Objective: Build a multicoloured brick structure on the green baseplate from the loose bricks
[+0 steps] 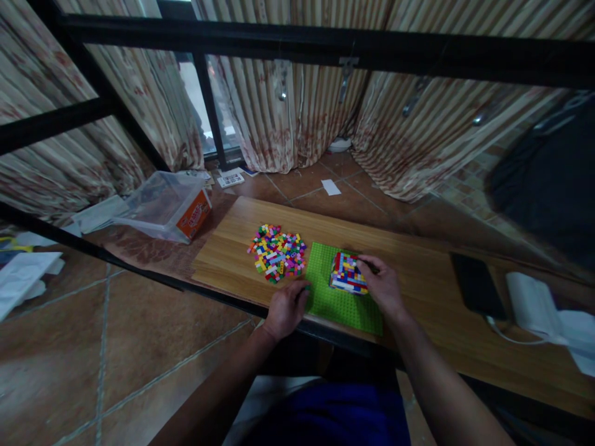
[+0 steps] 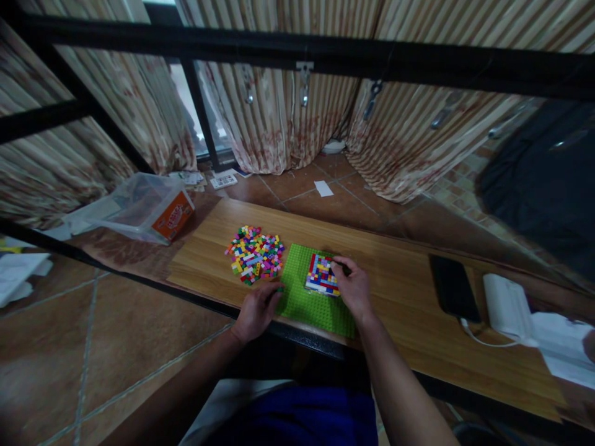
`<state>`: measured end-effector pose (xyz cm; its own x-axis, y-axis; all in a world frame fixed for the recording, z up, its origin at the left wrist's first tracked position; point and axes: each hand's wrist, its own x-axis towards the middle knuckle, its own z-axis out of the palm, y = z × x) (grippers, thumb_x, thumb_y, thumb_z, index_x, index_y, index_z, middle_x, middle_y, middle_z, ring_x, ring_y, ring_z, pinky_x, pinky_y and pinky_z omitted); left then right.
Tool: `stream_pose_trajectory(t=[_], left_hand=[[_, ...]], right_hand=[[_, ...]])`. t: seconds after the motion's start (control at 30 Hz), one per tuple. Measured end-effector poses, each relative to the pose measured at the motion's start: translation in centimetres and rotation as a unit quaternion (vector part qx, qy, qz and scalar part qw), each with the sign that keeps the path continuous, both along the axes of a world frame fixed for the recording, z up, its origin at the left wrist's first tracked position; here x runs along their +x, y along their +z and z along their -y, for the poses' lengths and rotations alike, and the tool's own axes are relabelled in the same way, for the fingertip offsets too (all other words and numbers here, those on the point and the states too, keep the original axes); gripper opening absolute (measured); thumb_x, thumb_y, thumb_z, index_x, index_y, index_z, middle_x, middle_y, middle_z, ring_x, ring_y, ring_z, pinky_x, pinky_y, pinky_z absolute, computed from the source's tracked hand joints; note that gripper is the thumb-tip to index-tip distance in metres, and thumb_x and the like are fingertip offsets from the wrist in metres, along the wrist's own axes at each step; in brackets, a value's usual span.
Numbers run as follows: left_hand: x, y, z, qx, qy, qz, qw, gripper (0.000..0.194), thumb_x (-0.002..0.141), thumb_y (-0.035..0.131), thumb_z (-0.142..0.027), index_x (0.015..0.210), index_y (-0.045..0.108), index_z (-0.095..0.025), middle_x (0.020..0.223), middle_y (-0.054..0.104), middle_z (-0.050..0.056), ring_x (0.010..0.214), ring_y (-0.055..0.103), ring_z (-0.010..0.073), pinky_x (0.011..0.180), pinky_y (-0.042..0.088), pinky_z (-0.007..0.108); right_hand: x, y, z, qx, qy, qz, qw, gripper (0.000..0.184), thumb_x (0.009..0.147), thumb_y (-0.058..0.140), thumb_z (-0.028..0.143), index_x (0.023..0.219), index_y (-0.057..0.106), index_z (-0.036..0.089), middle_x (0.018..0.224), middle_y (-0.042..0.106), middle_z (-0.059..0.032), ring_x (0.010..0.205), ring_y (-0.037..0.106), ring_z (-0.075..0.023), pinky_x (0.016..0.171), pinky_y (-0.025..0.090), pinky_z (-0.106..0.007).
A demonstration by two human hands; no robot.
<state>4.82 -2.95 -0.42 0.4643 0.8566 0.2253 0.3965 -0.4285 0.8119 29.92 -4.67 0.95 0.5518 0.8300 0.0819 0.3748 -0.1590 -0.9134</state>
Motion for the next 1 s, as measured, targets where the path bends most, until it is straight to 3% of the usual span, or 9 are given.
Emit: stream_pose_trajectory(t=[0.13, 0.2, 0.33, 0.47, 0.77, 1.0], left_hand=[[-0.2, 0.3, 0.0, -0.007, -0.003, 0.014, 1.0, 0.026, 0.094, 0.046, -0.024, 0.111, 0.065, -0.018, 0.103, 0.072, 0.009, 0.095, 0.068, 0.0215, 0.088, 0.054, 0.035], [-0.2, 0.4, 0.0, -0.01, -0.007, 0.022, 1.0, 0.028, 0.095, 0.045, -0.024, 0.113, 0.065, -0.018, 0.102, 0.073, 0.009, 0.094, 0.068, 0.0214, 0.088, 0.054, 0.035], [-0.2, 0.3, 0.0, -0.018, -0.011, 0.043, 0.999, 0.03, 0.096, 0.044, -0.025, 0.115, 0.065, -0.018, 0.102, 0.073, 0.009, 0.095, 0.068, 0.0215, 0.088, 0.054, 0.036], [-0.3, 0.2, 0.0, -0.023, -0.019, 0.065, 0.997, 0.029, 0.096, 0.045, -0.026, 0.115, 0.065, -0.018, 0.109, 0.072, 0.01, 0.1, 0.068, 0.0217, 0.091, 0.054, 0.036], [-0.5, 0.0, 0.0, -0.03, -0.013, 0.076, 0.997, 0.031, 0.096, 0.045, -0.025, 0.119, 0.064, -0.017, 0.115, 0.071, 0.011, 0.104, 0.067, 0.0213, 0.094, 0.054, 0.036], [-0.5, 0.3, 0.1, -0.029, -0.023, 0.075, 0.996, 0.032, 0.097, 0.044, -0.028, 0.121, 0.063, -0.019, 0.118, 0.07, 0.01, 0.107, 0.066, 0.0215, 0.095, 0.053, 0.036]], right_hand=[[-1.1, 0.4, 1.3, 0.055, -0.067, 0.08, 0.993, 0.039, 0.085, 0.056, 0.049, 0.103, 0.07, 0.017, 0.101, 0.072, -0.011, 0.09, 0.066, -0.0231, 0.083, 0.052, -0.04], [-2.8, 1.1, 2.2, 0.08, -0.057, 0.113, 0.989, 0.033, 0.088, 0.054, 0.046, 0.1, 0.07, 0.02, 0.099, 0.071, -0.0086, 0.09, 0.066, -0.0218, 0.083, 0.051, -0.039], [-7.4, 2.5, 3.6, 0.077, 0.121, 0.16, 0.977, 0.022, 0.092, 0.051, 0.035, 0.096, 0.07, 0.024, 0.099, 0.071, -0.0047, 0.094, 0.065, -0.0194, 0.087, 0.049, -0.035], [-10.4, 2.2, 3.4, 0.05, 0.187, 0.209, 0.959, 0.021, 0.093, 0.05, 0.029, 0.098, 0.069, 0.023, 0.094, 0.071, -0.0058, 0.092, 0.064, -0.0213, 0.085, 0.05, -0.036], [-11.9, 0.4, 2.4, 0.036, 0.149, 0.18, 0.972, 0.019, 0.089, 0.051, 0.027, 0.094, 0.069, 0.022, 0.092, 0.073, -0.0059, 0.087, 0.066, -0.0218, 0.083, 0.05, -0.038], [-11.6, 1.4, 2.8, 0.052, 0.157, 0.111, 0.98, 0.017, 0.089, 0.052, 0.03, 0.092, 0.069, 0.025, 0.088, 0.071, -0.0034, 0.085, 0.066, -0.0199, 0.078, 0.051, -0.034]])
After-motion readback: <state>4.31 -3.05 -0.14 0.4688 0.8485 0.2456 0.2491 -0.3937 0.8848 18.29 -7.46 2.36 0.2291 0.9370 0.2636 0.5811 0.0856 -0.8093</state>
